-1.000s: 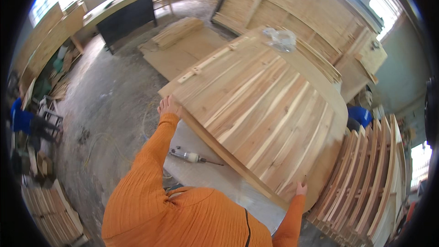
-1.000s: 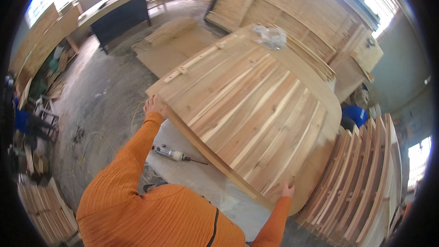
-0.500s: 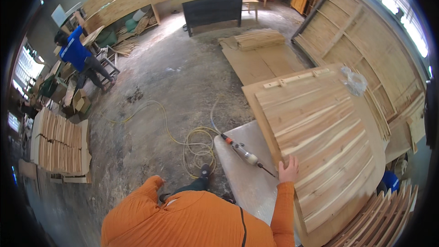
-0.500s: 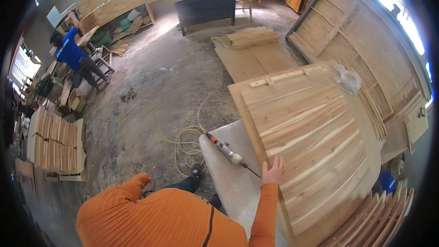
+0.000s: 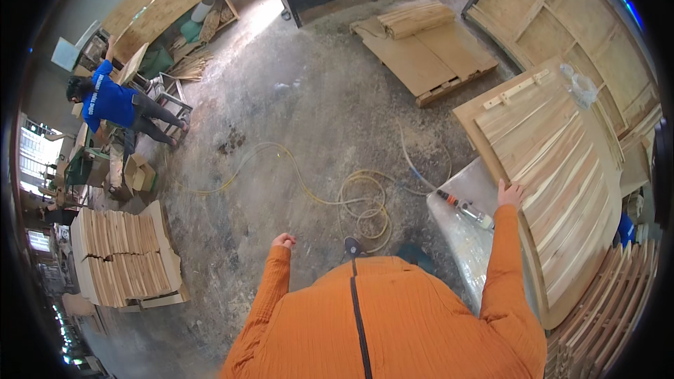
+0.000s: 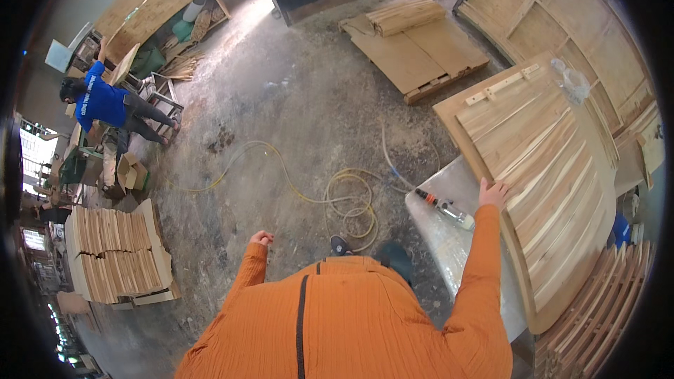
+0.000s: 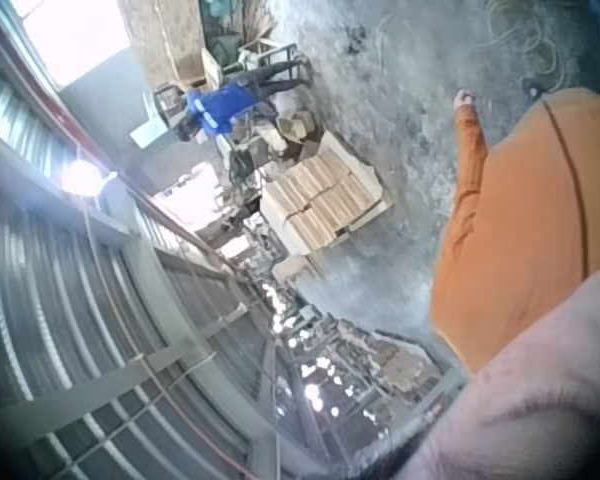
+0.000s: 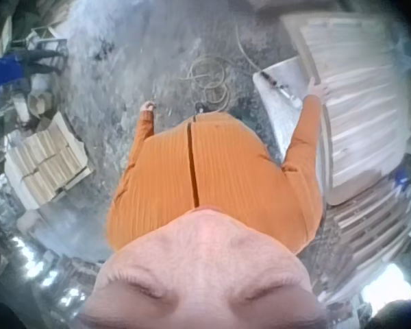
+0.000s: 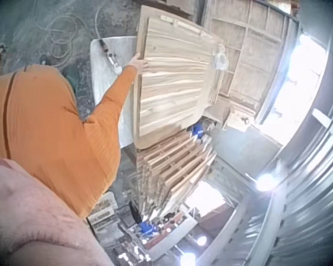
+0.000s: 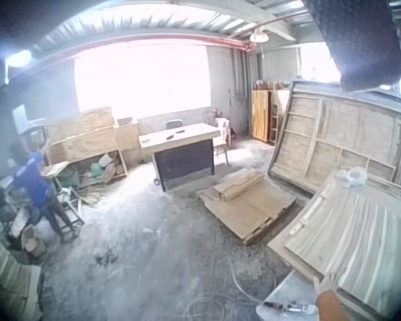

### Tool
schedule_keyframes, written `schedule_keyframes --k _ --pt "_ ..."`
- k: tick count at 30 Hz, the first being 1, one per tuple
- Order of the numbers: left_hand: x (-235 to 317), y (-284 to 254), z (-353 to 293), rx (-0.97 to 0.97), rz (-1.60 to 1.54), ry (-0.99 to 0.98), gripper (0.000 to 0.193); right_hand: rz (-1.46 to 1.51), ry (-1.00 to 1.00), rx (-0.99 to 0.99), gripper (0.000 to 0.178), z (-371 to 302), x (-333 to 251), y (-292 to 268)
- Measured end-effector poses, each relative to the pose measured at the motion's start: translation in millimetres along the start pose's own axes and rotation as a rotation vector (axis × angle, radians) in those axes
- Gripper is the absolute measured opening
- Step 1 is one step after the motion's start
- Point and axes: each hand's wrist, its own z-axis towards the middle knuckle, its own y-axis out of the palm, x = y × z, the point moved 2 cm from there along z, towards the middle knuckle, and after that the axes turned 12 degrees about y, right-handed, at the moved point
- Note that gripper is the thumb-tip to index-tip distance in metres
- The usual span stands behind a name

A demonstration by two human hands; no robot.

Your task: The person assembles a wooden slatted panel by placing a frame on a workbench, then using a pneumatic drill to drive screws into pre-drilled holes. After completing the assembly, the person lifts the panel, flips it, and stacks it with other finished units.

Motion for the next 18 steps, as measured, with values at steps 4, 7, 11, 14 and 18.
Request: schedule_keyframes --k 4,7,11,14,18 --pt "-21.8 -49.7 -40.4 0.163 0.146 -0.195 0.020 -0.093 0.107 -0.126 0.074 -13.4 -38.2 -3.3" --pt "-39.3 -55.9 -74.9 0.076 0.480 -0.393 0.024 -0.126 0.145 -0.156 0.076 -3.2 -52.3 -4.8" --pt "-55.4 -49.1 -75.7 -0.148 0.321 -0.578 0.024 -0.056 0.213 -0.201 0.080 18.1 -71.8 1.6" --pt "-53.3 -48.7 -32.9 -0.223 0.267 -0.556 0.023 -0.069 0.295 -0.300 0.085 31.7 -85.7 3.0" --pt "-36.8 -52.5 74.1 -0.287 0.223 -0.450 0.023 -0.144 0.436 -0.216 0.091 54.3 -104.4 3.3"
